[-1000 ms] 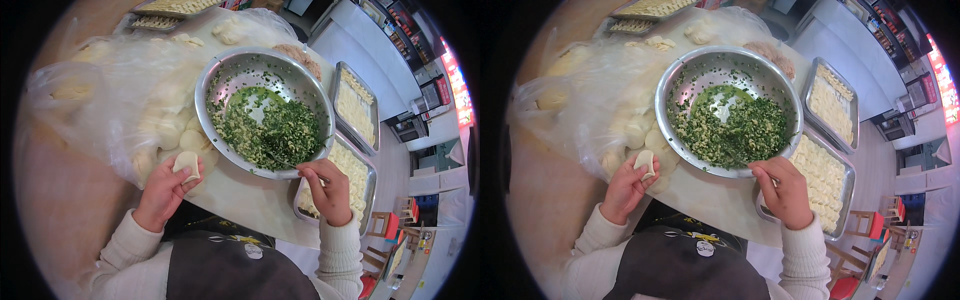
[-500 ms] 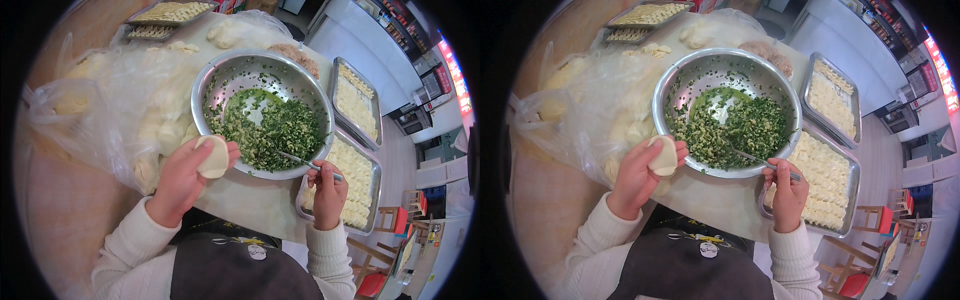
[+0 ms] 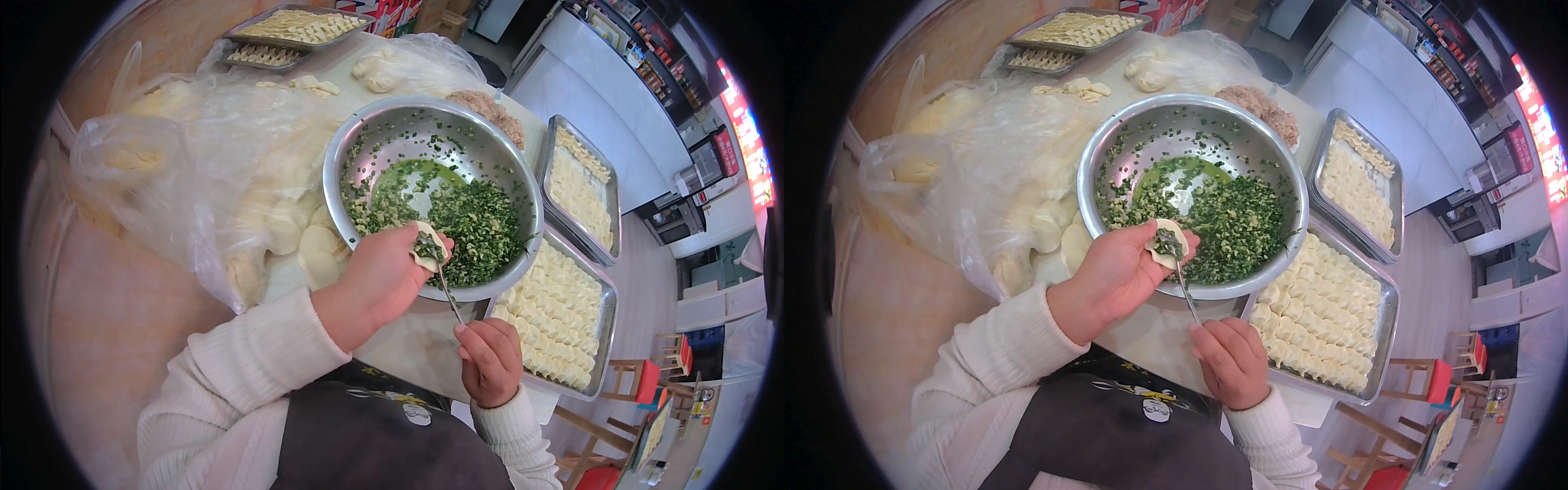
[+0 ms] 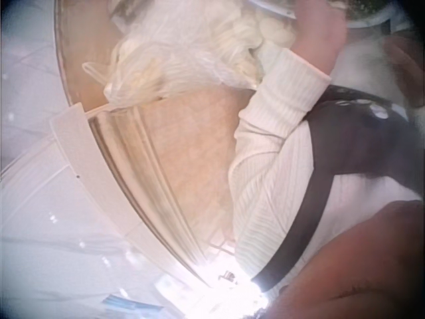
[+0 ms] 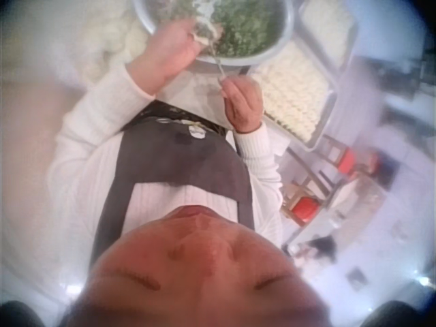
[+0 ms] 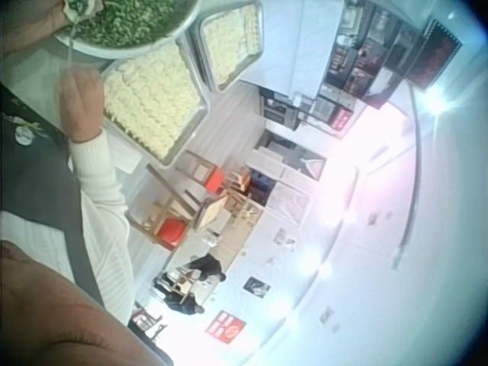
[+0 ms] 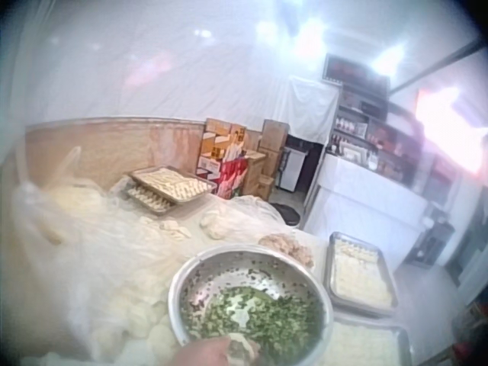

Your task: The person repeatedly scoops chopped green filling onto round dough wrappers, folds and pleats each dumpling, and places them in neat rows on metal trays. The process continues with consistent hand motions and placement of finished dumplings.

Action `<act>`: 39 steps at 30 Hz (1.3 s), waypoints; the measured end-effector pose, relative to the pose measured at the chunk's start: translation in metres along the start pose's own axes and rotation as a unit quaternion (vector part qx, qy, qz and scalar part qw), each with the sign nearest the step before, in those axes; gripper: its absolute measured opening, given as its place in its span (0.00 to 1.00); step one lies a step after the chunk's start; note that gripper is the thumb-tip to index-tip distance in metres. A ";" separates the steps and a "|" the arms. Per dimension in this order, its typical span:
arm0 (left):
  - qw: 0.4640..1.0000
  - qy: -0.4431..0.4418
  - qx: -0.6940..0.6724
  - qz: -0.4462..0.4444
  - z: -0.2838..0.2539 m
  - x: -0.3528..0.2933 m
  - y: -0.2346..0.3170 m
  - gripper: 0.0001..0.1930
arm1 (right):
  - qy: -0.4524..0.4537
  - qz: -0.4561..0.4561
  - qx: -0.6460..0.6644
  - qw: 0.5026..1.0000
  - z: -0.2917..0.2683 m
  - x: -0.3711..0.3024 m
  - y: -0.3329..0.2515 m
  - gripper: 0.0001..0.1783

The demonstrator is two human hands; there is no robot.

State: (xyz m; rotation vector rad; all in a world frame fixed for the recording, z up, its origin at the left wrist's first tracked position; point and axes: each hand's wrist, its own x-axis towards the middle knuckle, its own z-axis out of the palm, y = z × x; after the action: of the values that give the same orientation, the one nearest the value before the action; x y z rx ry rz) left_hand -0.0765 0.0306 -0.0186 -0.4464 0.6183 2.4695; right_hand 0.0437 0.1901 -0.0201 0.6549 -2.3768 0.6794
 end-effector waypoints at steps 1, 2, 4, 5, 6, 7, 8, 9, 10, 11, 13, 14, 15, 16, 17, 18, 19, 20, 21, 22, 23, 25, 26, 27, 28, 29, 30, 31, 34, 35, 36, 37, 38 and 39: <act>1.000 0.006 -0.005 0.003 0.000 0.001 0.000 0.19 | 0.001 -0.001 -0.001 1.000 -0.002 0.002 0.001 0.15; 1.000 -0.002 -0.002 0.009 -0.001 0.002 0.000 0.19 | 0.004 0.003 -0.003 1.000 -0.005 0.005 0.002 0.15; 1.000 -0.018 0.002 0.019 -0.002 0.003 0.000 0.18 | 0.074 0.079 0.083 0.991 -0.010 0.011 0.000 0.07; 1.000 -0.028 0.005 0.013 -0.003 0.003 0.000 0.18 | 0.107 0.144 0.139 0.974 -0.011 0.013 -0.004 0.06; 0.999 -0.038 0.007 0.007 -0.003 0.002 0.000 0.18 | 0.142 0.195 0.198 0.950 -0.011 0.015 -0.007 0.06; 0.999 -0.048 0.006 0.006 -0.002 0.002 0.001 0.18 | 0.140 0.248 0.232 0.930 -0.013 0.016 -0.010 0.10; 0.999 -0.043 0.003 0.001 -0.002 0.002 0.001 0.17 | 0.128 0.278 0.236 0.922 -0.011 0.018 -0.012 0.10; 0.999 -0.038 -0.003 0.001 -0.001 0.002 0.001 0.17 | 0.117 0.302 0.241 0.915 -0.010 0.020 -0.013 0.10; 0.999 -0.033 -0.016 -0.002 -0.001 0.002 0.001 0.17 | 0.107 0.335 0.249 0.903 -0.009 0.021 -0.014 0.09; 0.999 -0.029 -0.022 0.012 0.000 0.002 0.001 0.17 | 0.127 0.298 0.239 0.915 -0.009 0.023 -0.014 0.09; 0.998 -0.021 -0.050 0.035 0.000 0.001 0.003 0.16 | 0.165 0.246 0.219 0.930 -0.007 0.026 -0.013 0.08; 0.999 -0.014 -0.020 0.033 0.000 -0.001 0.005 0.16 | 0.154 0.225 0.174 0.946 -0.007 0.029 -0.010 0.07; 0.999 -0.006 0.009 0.031 -0.001 -0.003 0.008 0.16 | 0.138 0.208 0.121 0.961 -0.008 0.033 -0.006 0.06; 0.999 0.001 0.040 0.028 -0.003 -0.005 0.010 0.16 | 0.130 0.179 0.068 0.973 -0.007 0.037 -0.001 0.06; 0.998 -0.010 0.049 0.026 -0.004 -0.007 0.012 0.16 | 0.085 0.150 0.010 0.985 -0.005 0.042 0.006 0.05; 0.998 -0.021 0.058 0.021 -0.006 -0.009 0.013 0.15 | 0.035 0.145 -0.014 0.989 0.001 0.046 0.012 0.06; 0.997 -0.033 0.068 0.015 -0.007 -0.011 0.013 0.15 | -0.009 0.135 -0.040 0.990 0.008 0.050 0.017 0.07; 0.996 -0.046 0.070 0.010 -0.008 -0.012 0.013 0.15 | -0.050 0.137 -0.065 0.987 0.012 0.053 0.020 0.08; 0.996 -0.060 0.072 0.004 -0.009 -0.014 0.012 0.15 | -0.015 0.137 -0.043 0.990 0.019 0.052 0.020 0.12; 0.994 -0.080 0.068 0.000 -0.009 -0.014 0.012 0.15 | -0.001 0.121 -0.029 0.992 0.021 0.051 0.019 0.13; 0.994 -0.086 0.069 0.001 -0.010 -0.015 0.011 0.15 | 0.012 0.104 -0.015 0.994 0.021 0.049 0.017 0.14; 0.993 -0.105 0.061 0.005 -0.010 -0.017 0.010 0.16 | 0.011 0.068 0.000 0.998 0.019 0.047 0.014 0.18; 0.990 -0.123 0.060 -0.004 -0.010 -0.018 0.010 0.16 | 0.013 0.026 -0.017 0.999 0.019 0.047 0.014 0.18; 0.988 -0.142 0.060 -0.013 -0.010 -0.019 0.011 0.16 | 0.015 -0.016 -0.035 0.999 0.019 0.050 0.015 0.18; 0.985 -0.162 0.060 -0.022 -0.009 -0.021 0.011 0.16 | 0.006 -0.048 -0.058 0.997 0.019 0.052 0.015 0.18; 0.984 -0.163 0.073 -0.014 -0.008 -0.022 0.010 0.16 | 0.019 -0.073 -0.056 0.996 0.018 0.053 0.015 0.18; 0.983 -0.164 0.087 -0.005 -0.007 -0.025 0.009 0.16 | 0.022 -0.087 -0.059 0.994 0.018 0.055 0.016 0.17; 0.981 -0.170 0.093 0.002 -0.006 -0.027 0.008 0.16 | 0.034 -0.110 -0.059 0.992 0.017 0.057 0.015 0.17; 0.969 -0.167 0.180 0.005 -0.003 -0.034 0.004 0.17 | 0.051 -0.056 -0.040 0.996 0.013 0.063 0.015 0.15; 0.970 -0.164 0.181 0.000 -0.002 -0.036 0.003 0.17 | 0.058 -0.028 -0.028 0.998 0.013 0.065 0.014 0.14; 0.968 -0.178 0.174 0.007 -0.001 -0.039 0.002 0.17 | 0.066 0.000 -0.016 0.998 0.013 0.067 0.014 0.14; 0.967 -0.192 0.168 0.014 0.000 -0.041 0.001 0.17 | 0.070 0.035 -0.005 0.997 0.014 0.069 0.013 0.13; 0.966 -0.207 0.151 0.022 0.000 -0.043 0.000 0.17 | 0.076 0.048 0.015 0.996 0.015 0.070 0.012 0.12; 0.965 -0.222 0.133 0.030 0.000 -0.044 0.001 0.16 | 0.078 0.069 0.033 0.994 0.016 0.070 0.010 0.12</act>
State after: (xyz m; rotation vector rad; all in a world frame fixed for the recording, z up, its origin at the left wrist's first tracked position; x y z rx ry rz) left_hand -0.0420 0.0112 0.0009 0.2315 0.7612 2.3802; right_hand -0.0187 0.1676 0.0103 0.4505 -2.2764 0.8399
